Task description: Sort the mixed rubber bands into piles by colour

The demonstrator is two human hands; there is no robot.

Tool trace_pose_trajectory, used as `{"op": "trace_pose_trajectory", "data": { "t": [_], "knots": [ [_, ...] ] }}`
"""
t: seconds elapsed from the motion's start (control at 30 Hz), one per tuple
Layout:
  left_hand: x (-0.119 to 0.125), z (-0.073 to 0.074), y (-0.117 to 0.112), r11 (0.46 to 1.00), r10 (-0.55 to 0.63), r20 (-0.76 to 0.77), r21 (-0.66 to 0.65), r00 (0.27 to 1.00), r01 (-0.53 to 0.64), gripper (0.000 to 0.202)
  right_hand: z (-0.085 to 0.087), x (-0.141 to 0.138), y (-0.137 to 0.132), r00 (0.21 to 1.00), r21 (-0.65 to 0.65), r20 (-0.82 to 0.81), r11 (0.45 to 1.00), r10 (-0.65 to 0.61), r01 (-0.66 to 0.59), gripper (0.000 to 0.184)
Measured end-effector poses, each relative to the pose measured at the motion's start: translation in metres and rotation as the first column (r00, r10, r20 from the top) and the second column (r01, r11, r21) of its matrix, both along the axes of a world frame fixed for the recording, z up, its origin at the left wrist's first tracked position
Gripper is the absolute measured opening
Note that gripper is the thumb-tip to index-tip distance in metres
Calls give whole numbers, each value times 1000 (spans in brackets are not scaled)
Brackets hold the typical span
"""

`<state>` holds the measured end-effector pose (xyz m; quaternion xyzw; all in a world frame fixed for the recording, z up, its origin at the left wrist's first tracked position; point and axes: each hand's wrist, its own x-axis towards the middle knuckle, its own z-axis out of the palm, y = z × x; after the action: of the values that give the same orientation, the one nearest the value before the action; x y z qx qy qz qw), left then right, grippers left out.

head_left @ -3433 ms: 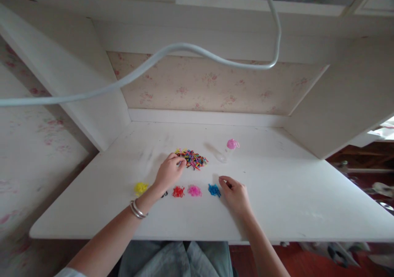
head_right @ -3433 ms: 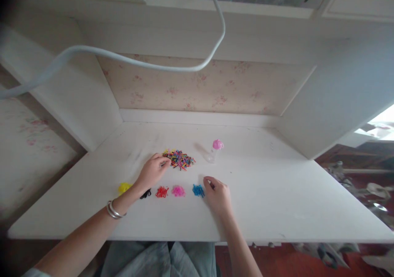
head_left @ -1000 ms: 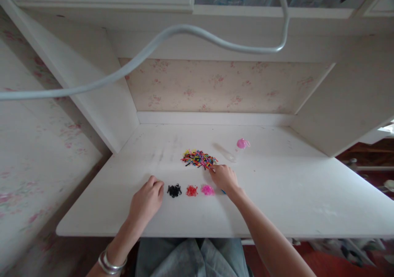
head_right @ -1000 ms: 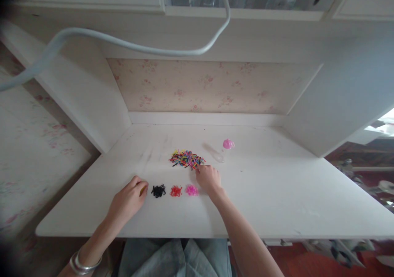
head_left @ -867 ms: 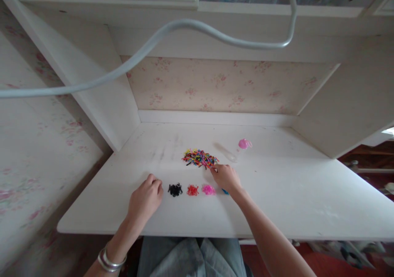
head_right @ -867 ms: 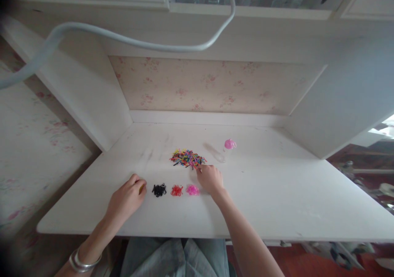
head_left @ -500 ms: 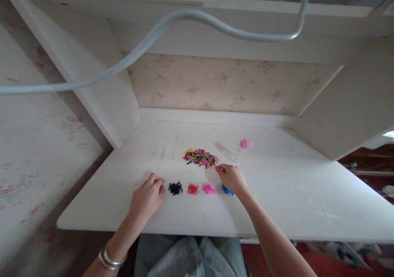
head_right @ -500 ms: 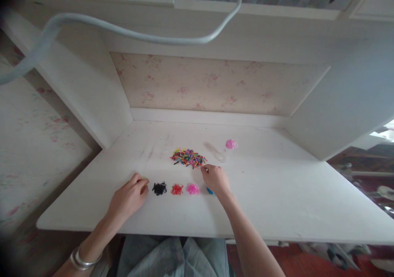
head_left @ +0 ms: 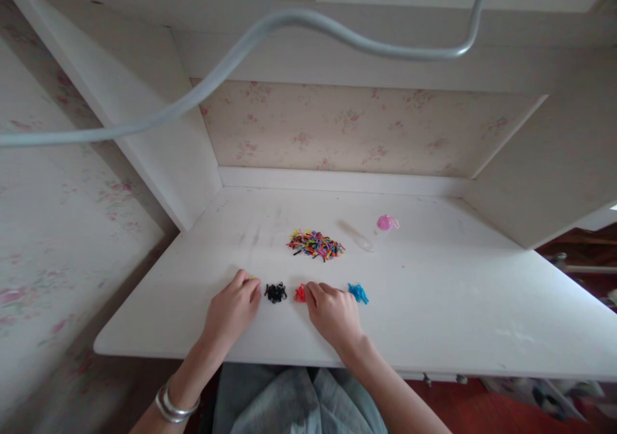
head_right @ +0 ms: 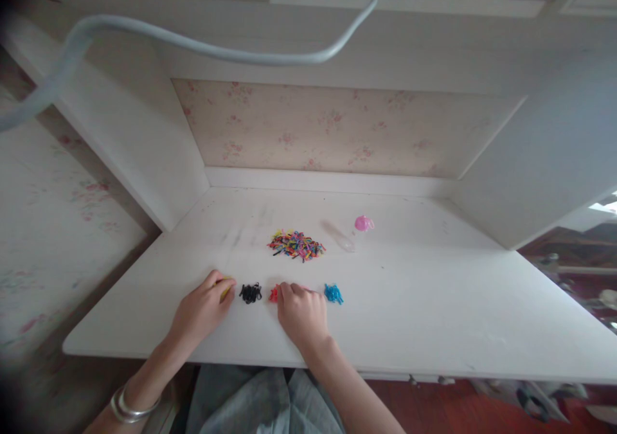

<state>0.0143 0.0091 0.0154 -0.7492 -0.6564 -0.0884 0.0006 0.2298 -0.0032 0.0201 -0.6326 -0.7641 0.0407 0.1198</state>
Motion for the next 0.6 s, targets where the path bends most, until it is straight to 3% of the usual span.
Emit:
{"op": "trace_pose_trajectory", "data": {
  "t": [0.17,0.37,0.47,0.6],
  "knots": [
    [5,5,1,999,-4,30,41,1000,3,25,-2,-1,-2,1000,-16,-6,999,30,-30,40],
    [28,12,13,987,-156,107,-14,982,158,26,1,33,-5,950,103,-307,989,-66,102,47],
    [43,12,27,977,-196,142,-61,970,206,25,-7,66,-6,846,46,-485,960,-220,276,49],
    [55,7,56,981,-156,129,-96,979,169,25,-27,113,-13,623,-138,-621,849,-475,510,49]
  ]
}}
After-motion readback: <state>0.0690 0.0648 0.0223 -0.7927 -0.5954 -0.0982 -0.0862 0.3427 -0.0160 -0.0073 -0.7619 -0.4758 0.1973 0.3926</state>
